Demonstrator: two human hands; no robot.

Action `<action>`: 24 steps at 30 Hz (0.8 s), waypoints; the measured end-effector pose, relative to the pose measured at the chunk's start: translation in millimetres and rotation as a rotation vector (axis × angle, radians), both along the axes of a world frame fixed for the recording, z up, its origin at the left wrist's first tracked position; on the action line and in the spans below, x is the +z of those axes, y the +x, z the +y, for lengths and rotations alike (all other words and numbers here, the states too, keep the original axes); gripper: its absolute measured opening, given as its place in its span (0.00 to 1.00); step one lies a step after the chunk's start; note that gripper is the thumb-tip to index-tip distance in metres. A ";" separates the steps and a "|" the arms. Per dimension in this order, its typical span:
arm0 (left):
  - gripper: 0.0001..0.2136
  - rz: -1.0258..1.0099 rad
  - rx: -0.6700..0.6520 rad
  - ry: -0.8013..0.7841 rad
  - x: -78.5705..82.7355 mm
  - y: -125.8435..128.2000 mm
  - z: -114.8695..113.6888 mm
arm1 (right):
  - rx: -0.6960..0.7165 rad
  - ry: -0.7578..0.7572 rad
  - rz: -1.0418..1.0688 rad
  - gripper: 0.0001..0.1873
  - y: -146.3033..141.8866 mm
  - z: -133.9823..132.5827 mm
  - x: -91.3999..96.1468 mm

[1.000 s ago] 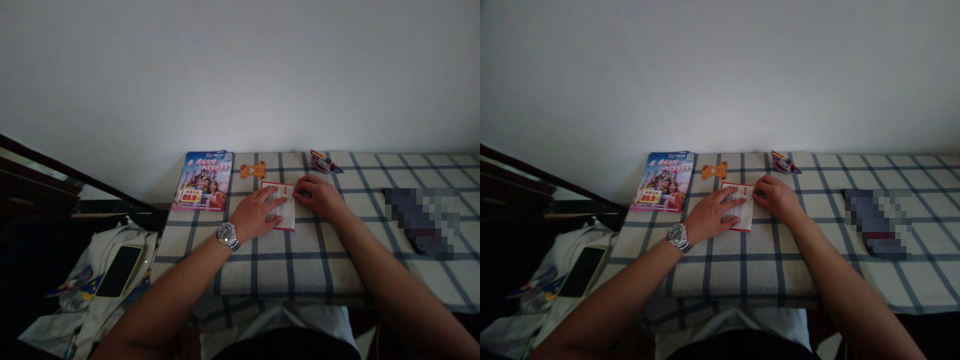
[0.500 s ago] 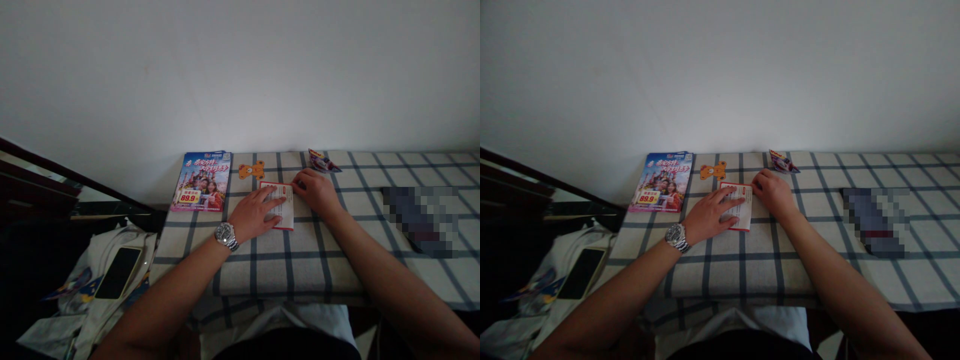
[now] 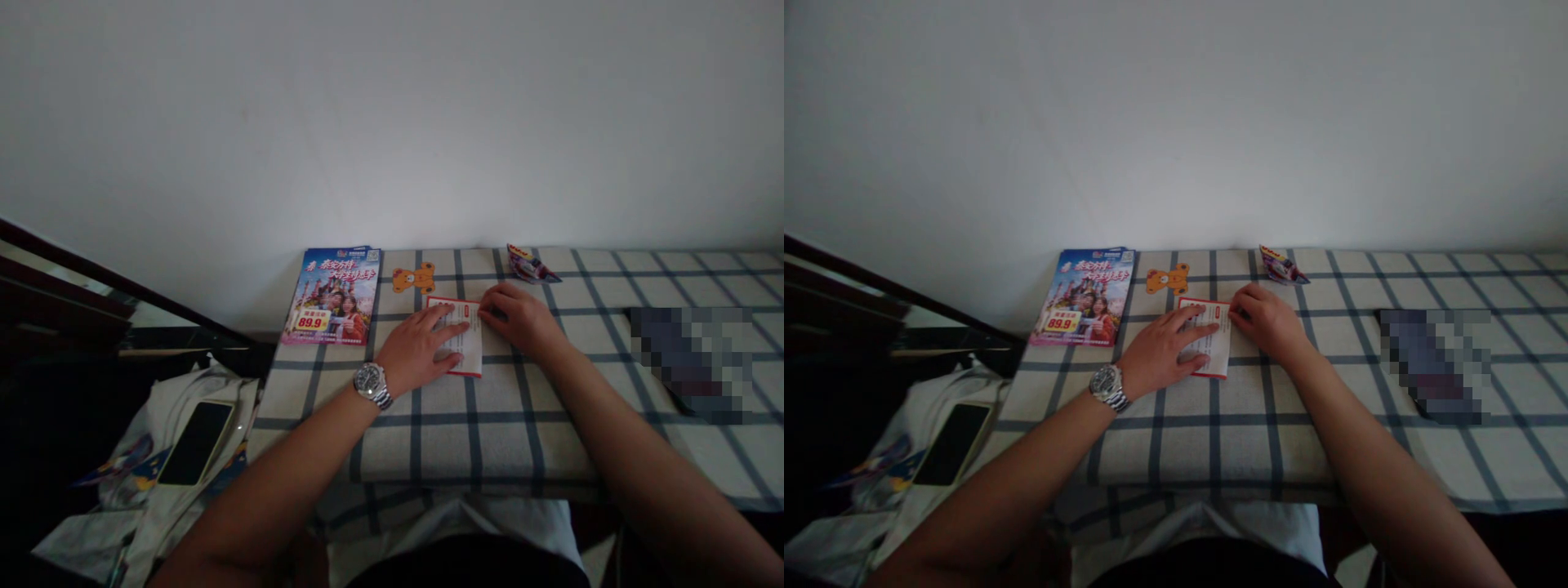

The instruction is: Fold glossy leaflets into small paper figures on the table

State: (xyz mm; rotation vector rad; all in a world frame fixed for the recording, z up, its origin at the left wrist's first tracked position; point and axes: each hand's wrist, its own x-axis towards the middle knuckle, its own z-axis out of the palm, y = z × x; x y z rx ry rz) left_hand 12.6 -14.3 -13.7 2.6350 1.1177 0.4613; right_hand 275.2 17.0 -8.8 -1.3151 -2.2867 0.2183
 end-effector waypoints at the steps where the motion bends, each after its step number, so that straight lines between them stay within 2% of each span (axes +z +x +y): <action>1: 0.25 0.000 0.001 -0.001 0.0 0.0 0.0 | 0.013 -0.004 0.001 0.04 0.7 -0.2 -0.9; 15: 0.25 0.001 -0.002 -0.006 0.8 0.0 0.6 | 0.032 -0.065 0.019 0.05 2.6 -1.3 1.4; 24: 0.25 -0.009 -0.002 -0.004 -0.5 0.7 1.8 | 0.039 -0.050 0.001 0.04 3.9 -5.7 -0.7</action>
